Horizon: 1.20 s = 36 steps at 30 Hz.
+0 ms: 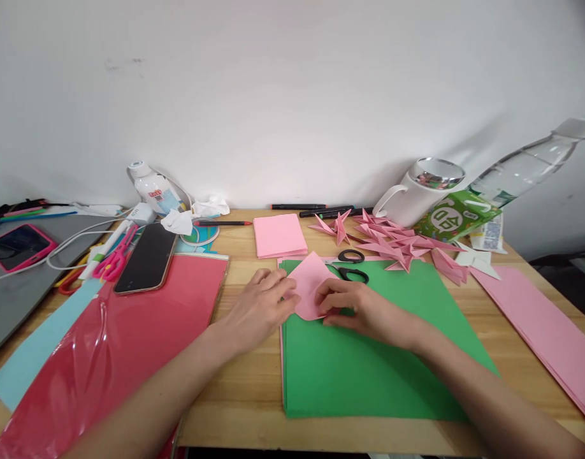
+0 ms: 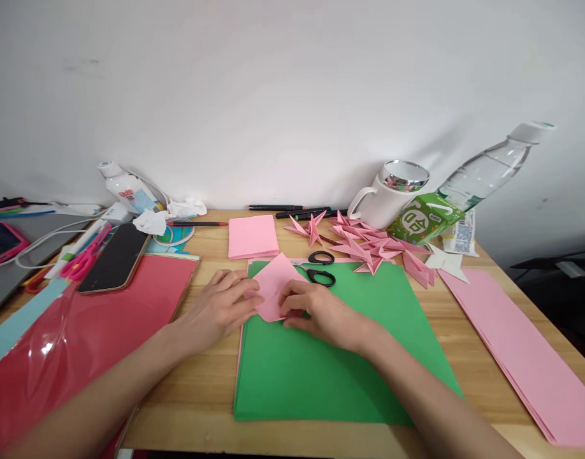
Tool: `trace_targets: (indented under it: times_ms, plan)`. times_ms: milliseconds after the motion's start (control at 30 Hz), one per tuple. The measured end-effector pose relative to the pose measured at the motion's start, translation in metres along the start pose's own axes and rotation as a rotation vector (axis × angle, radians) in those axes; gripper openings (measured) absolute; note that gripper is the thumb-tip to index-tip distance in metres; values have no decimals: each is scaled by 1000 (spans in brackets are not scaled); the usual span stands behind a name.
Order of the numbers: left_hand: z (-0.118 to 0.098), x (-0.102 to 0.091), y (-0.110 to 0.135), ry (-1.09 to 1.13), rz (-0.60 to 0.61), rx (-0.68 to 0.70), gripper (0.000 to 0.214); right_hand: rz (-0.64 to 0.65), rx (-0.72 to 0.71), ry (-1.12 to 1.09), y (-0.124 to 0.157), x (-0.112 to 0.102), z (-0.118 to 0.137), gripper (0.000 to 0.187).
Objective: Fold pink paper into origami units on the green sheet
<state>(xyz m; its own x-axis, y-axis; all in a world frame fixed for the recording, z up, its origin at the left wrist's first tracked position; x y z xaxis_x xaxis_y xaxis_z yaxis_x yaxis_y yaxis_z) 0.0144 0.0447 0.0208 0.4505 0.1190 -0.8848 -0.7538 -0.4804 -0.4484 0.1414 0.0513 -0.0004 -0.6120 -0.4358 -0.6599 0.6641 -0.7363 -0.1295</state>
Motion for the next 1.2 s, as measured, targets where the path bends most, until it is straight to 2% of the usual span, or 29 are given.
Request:
trace_targets:
  times_ms: [67,133,300,433,533,633,767,833,933,1067,1200]
  plan:
    - [-12,-2,-1,65,-18,90,17,15,5,-81,1,-1,1,13]
    - [-18,3,0,182,40,107,15,33,19,-139,0,1,3,13]
    - [-4,15,1,408,187,-175,19,-35,162,-148,-5,2,-8,14]
    - [8,18,5,511,203,-390,18,-94,276,-26,-1,0,-18,16]
    - [12,19,8,532,174,-440,12,-105,297,22,3,2,-19,17]
    - [-2,12,5,367,98,-261,13,-134,322,32,6,3,-18,19]
    - [-43,4,3,7,-8,88,13,-175,339,28,8,6,-19,16]
    - [-62,0,4,-115,-89,187,11,-191,332,31,8,7,-19,16]
    - [-77,3,7,-245,-92,221,15,-206,328,47,8,6,-19,17]
    - [-84,12,11,-330,17,239,28,-217,337,30,6,5,-17,17]
    - [-91,15,16,-356,57,273,33,-232,342,21,5,5,-18,17]
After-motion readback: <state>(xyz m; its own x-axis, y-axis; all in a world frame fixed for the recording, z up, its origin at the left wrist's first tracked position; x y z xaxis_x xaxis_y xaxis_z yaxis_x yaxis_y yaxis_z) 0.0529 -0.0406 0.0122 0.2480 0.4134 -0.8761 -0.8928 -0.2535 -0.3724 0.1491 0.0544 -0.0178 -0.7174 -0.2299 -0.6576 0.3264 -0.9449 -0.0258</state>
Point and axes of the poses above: each hand's wrist, its own y-axis away from the middle knuckle, its own x-axis out of the palm, z = x × y, the point moved 7 cm from there along -y, towards the middle knuckle, and after that the axes turned 5 degrees about -z, right-handed, at the moved point
